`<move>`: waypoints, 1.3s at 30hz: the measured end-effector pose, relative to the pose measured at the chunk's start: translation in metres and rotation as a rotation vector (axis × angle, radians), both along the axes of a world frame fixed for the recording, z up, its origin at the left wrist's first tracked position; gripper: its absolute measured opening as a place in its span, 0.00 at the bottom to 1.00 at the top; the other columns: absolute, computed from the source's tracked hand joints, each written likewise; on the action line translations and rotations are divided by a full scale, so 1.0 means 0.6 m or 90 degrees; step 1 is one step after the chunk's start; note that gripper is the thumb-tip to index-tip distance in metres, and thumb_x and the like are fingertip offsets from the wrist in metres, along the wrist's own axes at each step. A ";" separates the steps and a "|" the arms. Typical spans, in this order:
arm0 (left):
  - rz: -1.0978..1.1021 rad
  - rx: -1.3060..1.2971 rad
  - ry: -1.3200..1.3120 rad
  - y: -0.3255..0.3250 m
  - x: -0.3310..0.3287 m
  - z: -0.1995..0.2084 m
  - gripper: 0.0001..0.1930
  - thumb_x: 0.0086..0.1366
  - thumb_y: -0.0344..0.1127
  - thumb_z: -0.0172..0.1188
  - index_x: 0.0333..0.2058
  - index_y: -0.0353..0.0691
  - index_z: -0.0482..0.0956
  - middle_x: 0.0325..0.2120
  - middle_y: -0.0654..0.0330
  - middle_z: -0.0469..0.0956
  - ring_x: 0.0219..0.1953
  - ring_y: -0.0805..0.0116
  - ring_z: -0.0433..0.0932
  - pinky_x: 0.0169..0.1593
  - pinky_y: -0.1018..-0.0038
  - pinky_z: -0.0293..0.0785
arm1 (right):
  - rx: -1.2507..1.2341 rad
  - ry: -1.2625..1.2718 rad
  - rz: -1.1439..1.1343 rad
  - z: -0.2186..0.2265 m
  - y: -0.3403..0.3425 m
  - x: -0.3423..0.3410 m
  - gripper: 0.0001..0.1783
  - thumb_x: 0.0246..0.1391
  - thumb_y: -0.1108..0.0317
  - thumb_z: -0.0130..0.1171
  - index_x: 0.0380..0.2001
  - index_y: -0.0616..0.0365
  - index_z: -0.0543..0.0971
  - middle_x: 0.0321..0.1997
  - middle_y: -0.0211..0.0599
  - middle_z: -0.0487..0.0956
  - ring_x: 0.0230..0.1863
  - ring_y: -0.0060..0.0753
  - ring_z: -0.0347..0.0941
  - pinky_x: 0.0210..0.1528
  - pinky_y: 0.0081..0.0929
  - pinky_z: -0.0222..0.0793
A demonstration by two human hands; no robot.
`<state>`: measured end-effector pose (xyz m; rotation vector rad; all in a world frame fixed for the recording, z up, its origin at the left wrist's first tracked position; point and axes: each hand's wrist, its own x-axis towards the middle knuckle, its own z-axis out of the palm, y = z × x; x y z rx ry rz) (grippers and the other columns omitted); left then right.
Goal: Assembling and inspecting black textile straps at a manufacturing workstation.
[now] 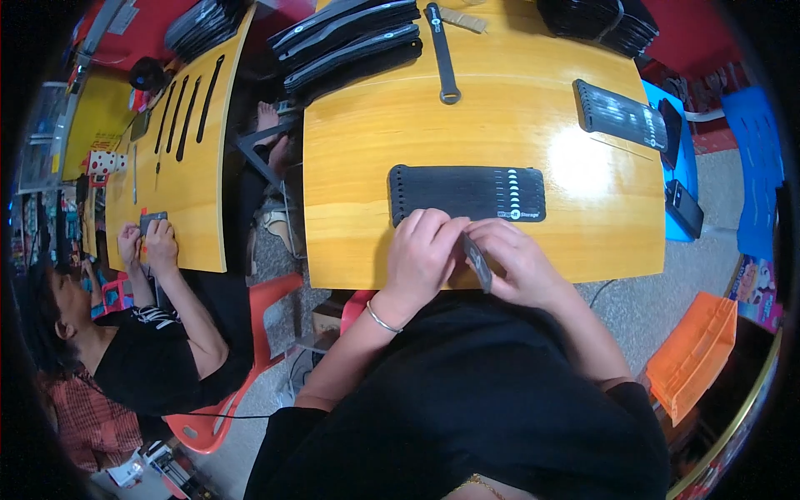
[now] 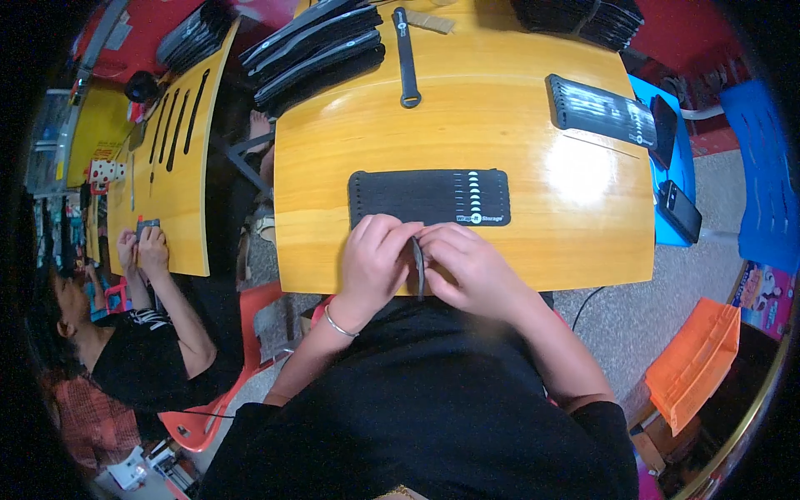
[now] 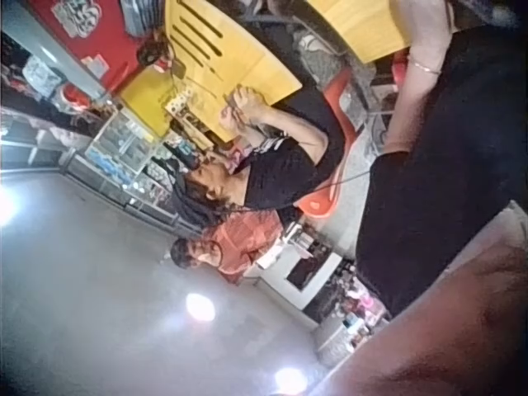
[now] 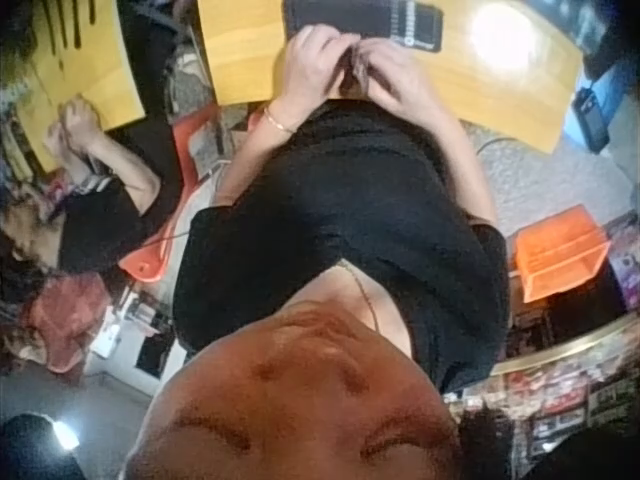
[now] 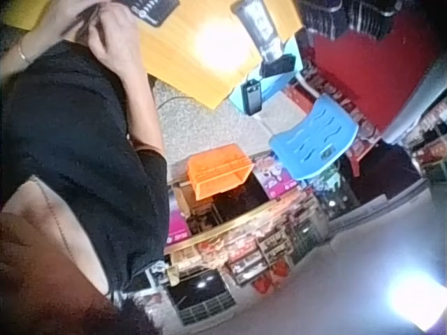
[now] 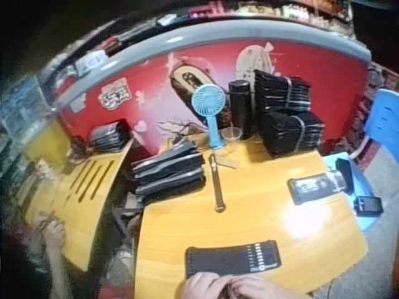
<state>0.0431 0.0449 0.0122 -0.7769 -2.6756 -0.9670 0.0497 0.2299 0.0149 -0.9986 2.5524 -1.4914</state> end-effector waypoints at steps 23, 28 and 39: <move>0.513 0.638 -0.057 -0.241 0.038 0.023 0.10 0.69 0.33 0.46 0.36 0.33 0.75 0.36 0.58 0.74 0.38 0.74 0.72 0.45 0.78 0.67 | 0.415 0.115 -0.030 -0.015 -0.043 -0.013 0.44 0.49 0.36 0.49 0.63 0.52 0.59 0.69 0.40 0.53 0.71 0.42 0.43 0.69 0.49 0.32; 0.477 0.715 0.093 -0.260 0.027 0.123 0.12 0.71 0.31 0.37 0.33 0.32 0.69 0.32 0.51 0.73 0.41 0.61 0.74 0.59 0.59 0.64 | 0.416 0.112 -0.023 -0.013 -0.042 -0.013 0.45 0.49 0.36 0.50 0.63 0.53 0.59 0.70 0.42 0.53 0.72 0.43 0.42 0.69 0.50 0.30; -0.096 -0.165 0.050 -0.060 0.031 0.117 0.23 0.50 0.29 0.59 0.47 0.37 0.74 0.28 0.59 0.68 0.30 0.63 0.72 0.34 0.71 0.70 | -0.338 -0.433 -0.026 0.106 -0.033 0.053 0.43 0.38 0.63 0.72 0.59 0.57 0.64 0.46 0.45 0.70 0.35 0.38 0.72 0.39 0.26 0.70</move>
